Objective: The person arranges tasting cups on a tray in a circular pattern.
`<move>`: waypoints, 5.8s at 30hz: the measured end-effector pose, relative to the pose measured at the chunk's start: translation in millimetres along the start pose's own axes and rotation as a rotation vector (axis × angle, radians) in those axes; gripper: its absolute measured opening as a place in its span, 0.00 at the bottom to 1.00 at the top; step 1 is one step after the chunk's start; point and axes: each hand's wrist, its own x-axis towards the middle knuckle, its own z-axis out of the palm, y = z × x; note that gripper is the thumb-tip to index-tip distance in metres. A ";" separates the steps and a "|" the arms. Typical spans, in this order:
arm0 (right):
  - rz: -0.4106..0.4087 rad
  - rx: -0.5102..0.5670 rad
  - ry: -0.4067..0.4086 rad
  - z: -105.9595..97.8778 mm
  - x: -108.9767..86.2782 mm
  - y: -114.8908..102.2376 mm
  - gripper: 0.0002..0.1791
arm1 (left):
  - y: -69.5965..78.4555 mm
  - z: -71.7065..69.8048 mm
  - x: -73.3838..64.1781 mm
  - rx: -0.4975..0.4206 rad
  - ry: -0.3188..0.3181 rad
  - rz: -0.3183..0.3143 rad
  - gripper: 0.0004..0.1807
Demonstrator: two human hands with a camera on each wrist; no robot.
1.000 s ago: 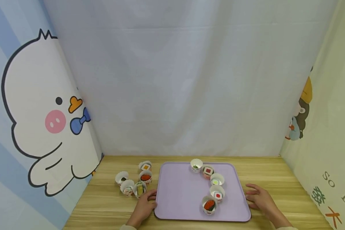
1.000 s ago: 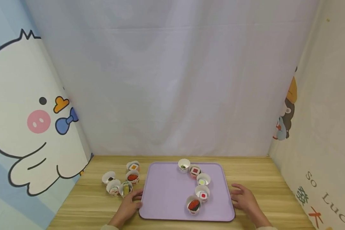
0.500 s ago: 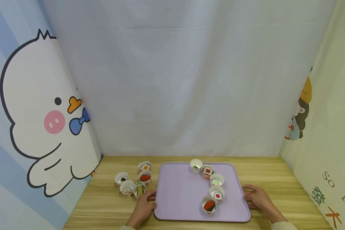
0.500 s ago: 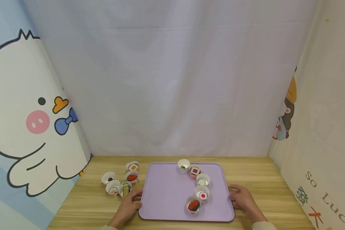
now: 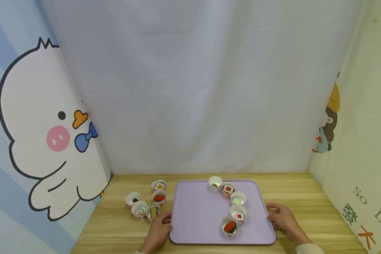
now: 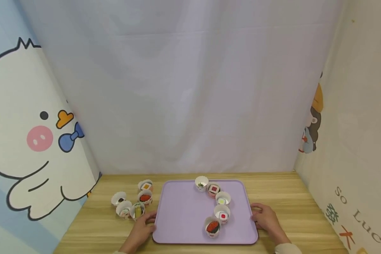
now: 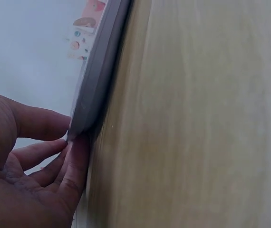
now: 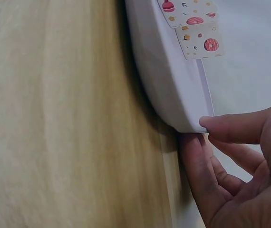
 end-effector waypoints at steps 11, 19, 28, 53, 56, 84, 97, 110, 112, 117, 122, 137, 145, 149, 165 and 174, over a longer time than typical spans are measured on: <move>-0.003 0.019 -0.001 0.2 -0.6 -0.1 0.31 | 28.3 -4.7 -18.0 0.220 0.030 0.089 0.25; 0.014 0.069 -0.017 -0.8 -1.6 -1.2 0.31 | 54.1 -17.3 -29.7 0.171 0.128 0.172 0.21; 0.014 0.077 -0.022 -1.6 -0.7 -1.3 0.32 | 63.2 -45.8 -35.7 0.101 0.277 0.261 0.24; 0.006 0.074 -0.019 -0.5 -0.2 2.0 0.32 | 2.8 -97.6 -32.1 0.012 0.339 -0.159 0.44; 0.000 0.074 -0.020 -0.2 0.1 1.8 0.32 | -7.9 -97.0 -28.3 -0.012 0.317 -0.200 0.46; 0.000 0.073 -0.005 0.6 -1.1 1.3 0.31 | -35.8 -86.6 4.3 0.041 0.353 -0.161 0.36; -0.011 0.064 -0.020 1.1 0.7 8.2 0.32 | -36.0 -85.8 5.4 0.117 0.392 -0.187 0.35; 0.007 0.056 0.012 2.1 -0.5 5.4 0.31 | -22.8 -89.5 -4.5 0.073 0.438 -0.215 0.36; 0.010 0.054 0.010 1.7 -1.1 5.1 0.31 | -17.9 -91.5 -6.9 0.073 0.431 -0.221 0.37; 0.003 0.041 0.012 1.1 -2.1 5.4 0.31 | -4.7 -95.0 -12.1 0.068 0.423 -0.206 0.36; -0.002 0.041 0.008 1.8 -1.5 7.3 0.31 | 9.0 -97.4 -12.7 0.024 0.393 -0.191 0.37; 0.001 0.074 -0.004 2.0 1.6 7.5 0.32 | 73.2 -94.5 -12.5 0.051 0.336 -0.060 0.34; 0.006 0.104 -0.016 1.1 1.5 6.4 0.32 | 100.9 -75.0 -12.3 0.016 0.246 0.064 0.34; 0.008 0.091 -0.013 0.7 1.8 7.3 0.32 | 108.1 -57.8 -12.1 -0.007 0.214 0.125 0.34; 0.005 0.115 -0.018 1.7 -0.9 5.5 0.32 | 113.2 6.2 -4.7 -0.067 0.004 0.200 0.29; -0.007 0.092 -0.009 0.5 -0.6 4.9 0.32 | 98.9 31.5 -1.1 -0.110 -0.098 0.200 0.30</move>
